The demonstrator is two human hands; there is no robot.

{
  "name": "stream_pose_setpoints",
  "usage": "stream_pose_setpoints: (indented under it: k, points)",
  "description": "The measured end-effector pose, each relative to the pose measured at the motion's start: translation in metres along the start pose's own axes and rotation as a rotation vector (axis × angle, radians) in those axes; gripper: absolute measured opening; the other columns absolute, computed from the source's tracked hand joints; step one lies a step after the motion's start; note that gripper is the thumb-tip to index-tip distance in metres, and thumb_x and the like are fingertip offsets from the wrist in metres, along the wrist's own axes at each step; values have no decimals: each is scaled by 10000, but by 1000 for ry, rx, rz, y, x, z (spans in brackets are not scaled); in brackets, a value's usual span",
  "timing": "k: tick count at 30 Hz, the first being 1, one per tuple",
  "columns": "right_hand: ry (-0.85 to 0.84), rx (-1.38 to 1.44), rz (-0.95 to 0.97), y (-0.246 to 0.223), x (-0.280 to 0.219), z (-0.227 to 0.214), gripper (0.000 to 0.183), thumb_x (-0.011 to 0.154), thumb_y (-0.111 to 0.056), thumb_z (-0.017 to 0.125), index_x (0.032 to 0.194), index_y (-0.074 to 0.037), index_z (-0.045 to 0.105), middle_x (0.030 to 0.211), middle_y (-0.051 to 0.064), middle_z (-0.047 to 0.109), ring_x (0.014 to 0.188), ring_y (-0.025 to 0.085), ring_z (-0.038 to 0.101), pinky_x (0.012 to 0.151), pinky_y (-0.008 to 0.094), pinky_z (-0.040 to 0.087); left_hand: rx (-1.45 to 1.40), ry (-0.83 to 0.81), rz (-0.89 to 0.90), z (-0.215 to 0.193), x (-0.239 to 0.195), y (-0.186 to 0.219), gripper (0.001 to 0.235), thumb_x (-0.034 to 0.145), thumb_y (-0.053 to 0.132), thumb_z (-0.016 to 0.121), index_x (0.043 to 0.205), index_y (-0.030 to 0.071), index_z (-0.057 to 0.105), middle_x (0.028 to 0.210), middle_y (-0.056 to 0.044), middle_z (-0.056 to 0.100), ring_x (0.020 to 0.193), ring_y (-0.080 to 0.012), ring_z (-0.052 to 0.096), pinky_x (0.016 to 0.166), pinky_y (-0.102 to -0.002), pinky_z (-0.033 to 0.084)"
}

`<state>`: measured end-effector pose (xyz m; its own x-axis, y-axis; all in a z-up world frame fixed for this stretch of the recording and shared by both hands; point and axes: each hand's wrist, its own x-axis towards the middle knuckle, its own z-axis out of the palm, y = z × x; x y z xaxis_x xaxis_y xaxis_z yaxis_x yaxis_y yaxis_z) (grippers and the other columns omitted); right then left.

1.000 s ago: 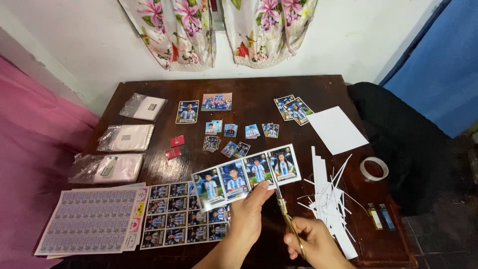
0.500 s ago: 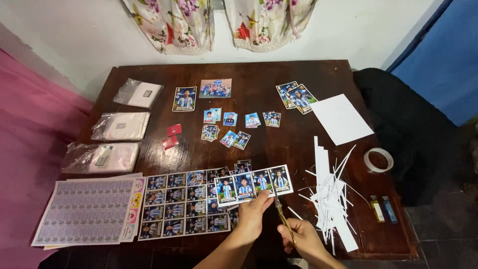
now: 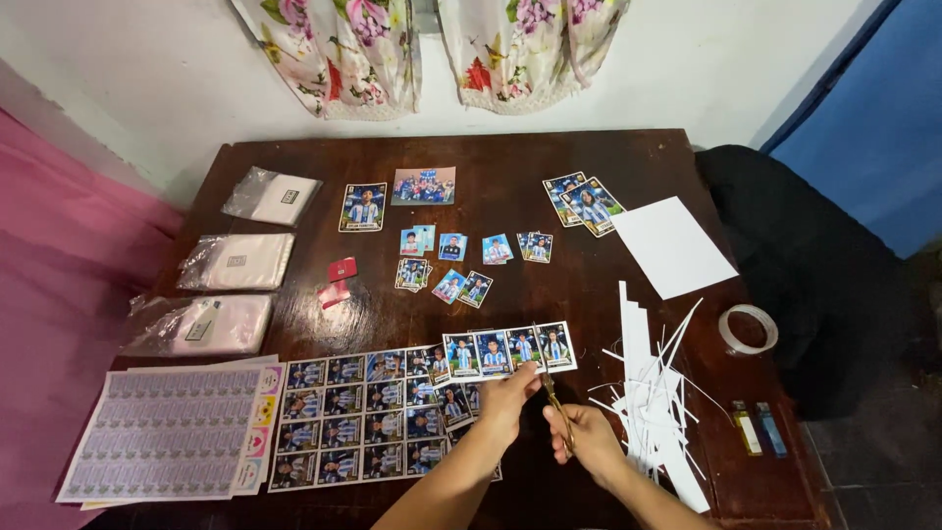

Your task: The person is using scissors to cut out individual cards from a printed sheet of collectible player cards.

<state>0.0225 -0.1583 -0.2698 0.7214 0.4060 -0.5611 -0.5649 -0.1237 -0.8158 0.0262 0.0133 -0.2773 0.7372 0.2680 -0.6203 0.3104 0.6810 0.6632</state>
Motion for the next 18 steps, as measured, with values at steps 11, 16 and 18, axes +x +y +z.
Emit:
stream_pose_setpoints:
  k: [11, 16, 18]
  points:
    - [33, -71, 93, -17, 13, -6, 431, 899, -414, 742, 718, -53, 591, 576, 50, 605, 461, 134, 564, 464, 280, 482, 84, 53, 90, -43, 24, 13, 375, 854, 179, 771, 1085, -112, 720, 1026, -204, 759, 894, -297, 767, 765, -382, 655]
    - [53, -79, 83, -17, 18, -6, 416, 892, -395, 757, 712, -62, 585, 572, 49, 597, 458, 136, 553, 459, 283, 471, 90, 67, 60, -40, 35, 12, 377, 865, 155, 774, 1110, -123, 705, 1035, -216, 756, 896, -306, 770, 780, -387, 660]
    - [59, -80, 71, -9, 22, -7, 414, 888, -388, 764, 710, -62, 581, 570, 47, 591, 454, 136, 544, 452, 284, 461, 75, 66, 71, -40, 40, 10, 376, 871, 142, 768, 1115, -135, 697, 1036, -217, 752, 896, -313, 768, 788, -395, 663]
